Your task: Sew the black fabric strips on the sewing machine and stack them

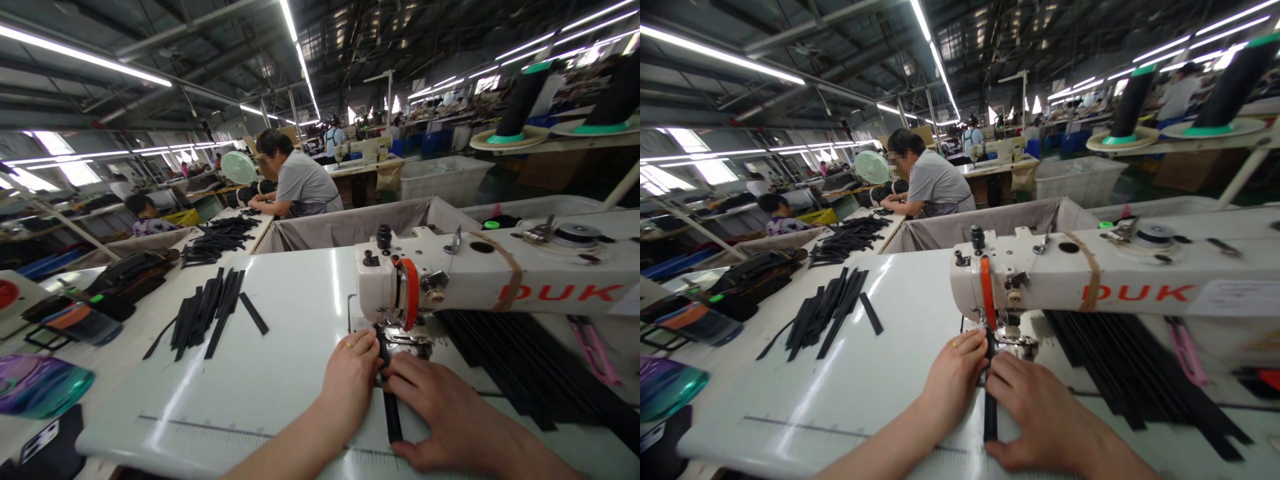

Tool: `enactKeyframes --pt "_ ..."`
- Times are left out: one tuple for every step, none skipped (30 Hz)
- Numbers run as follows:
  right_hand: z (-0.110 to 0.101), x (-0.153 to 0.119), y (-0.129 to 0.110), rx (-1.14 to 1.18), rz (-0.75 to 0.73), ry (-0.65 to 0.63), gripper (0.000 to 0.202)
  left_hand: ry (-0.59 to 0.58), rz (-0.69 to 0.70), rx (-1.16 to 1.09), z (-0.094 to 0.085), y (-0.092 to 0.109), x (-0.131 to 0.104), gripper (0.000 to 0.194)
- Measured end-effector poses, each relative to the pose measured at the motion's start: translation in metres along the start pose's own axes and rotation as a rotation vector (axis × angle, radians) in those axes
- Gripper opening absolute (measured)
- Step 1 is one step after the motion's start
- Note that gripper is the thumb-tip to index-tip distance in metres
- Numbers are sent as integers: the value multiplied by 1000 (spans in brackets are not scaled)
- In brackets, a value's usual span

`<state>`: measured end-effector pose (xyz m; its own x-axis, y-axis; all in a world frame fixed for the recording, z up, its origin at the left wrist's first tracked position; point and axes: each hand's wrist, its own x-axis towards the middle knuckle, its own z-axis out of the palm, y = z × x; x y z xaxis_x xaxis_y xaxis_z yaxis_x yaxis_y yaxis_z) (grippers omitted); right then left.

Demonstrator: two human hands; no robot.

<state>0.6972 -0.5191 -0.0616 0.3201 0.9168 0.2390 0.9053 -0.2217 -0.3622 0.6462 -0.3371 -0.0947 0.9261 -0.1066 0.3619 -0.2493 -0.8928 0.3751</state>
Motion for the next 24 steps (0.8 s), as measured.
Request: enactKeyframes --pt "1 0 -1 4 7 8 42 -5 -5 4 0 0 1 20" --pt "2 1 -1 9 13 14 40 -9 -11 4 -1 1 2 20" --pt "3 1 -1 14 19 18 40 -11 -18 1 -1 1 2 20" --pt "3 0 0 20 22 20 39 -13 -22 -4 -1 1 3 20" --pt "3 0 0 29 21 20 40 -15 -23 -11 -2 1 3 20" --pt "3 -1 1 38 16 22 40 -17 -22 -17 -2 1 3 20" --pt "3 -1 2 46 11 25 41 -18 -22 -23 -2 2 3 20" --pt "4 -1 2 55 9 30 42 -19 -23 -29 -3 2 3 20" --pt "4 -1 3 62 14 35 41 -21 -28 -34 -3 2 4 21" --pt "4 -1 4 67 23 40 40 -24 -35 -38 -4 3 4 21" --pt "4 -1 5 68 32 41 40 -29 -44 -40 -5 3 5 21" --pt "4 0 6 65 41 42 40 -36 -52 -42 -6 4 6 20" --pt "3 0 7 62 46 40 42 -42 -58 -44 -7 4 7 20" --pt "3 0 8 57 48 40 43 -48 -60 -47 -9 4 8 19" --pt "3 0 10 54 46 39 43 -51 -59 -53 -10 4 10 18" --pt "3 0 11 54 40 42 39 -52 -56 -62 -11 4 11 17" --pt "2 0 12 53 31 48 34 -50 -52 -73 -11 3 12 17" --pt "1 -1 12 51 17 53 27 -47 -47 -83 -12 3 12 17" --pt "1 -2 13 47 -1 57 21 -45 -42 -93 -12 3 13 18" --pt "0 -3 13 39 -17 64 15 -44 -38 -100 -12 2 13 19" --pt "-1 -3 14 30 -32 72 11 -44 -34 -104 -12 2 13 20" --pt "-1 -4 14 22 -41 86 7 -45 -30 -106 -12 1 13 20" --pt "-2 -5 15 17 -45 106 6 -45 -27 -106 -12 1 13 20" --pt "-1 -5 16 13 -46 131 8 -45 -22 -106 -12 1 13 20"
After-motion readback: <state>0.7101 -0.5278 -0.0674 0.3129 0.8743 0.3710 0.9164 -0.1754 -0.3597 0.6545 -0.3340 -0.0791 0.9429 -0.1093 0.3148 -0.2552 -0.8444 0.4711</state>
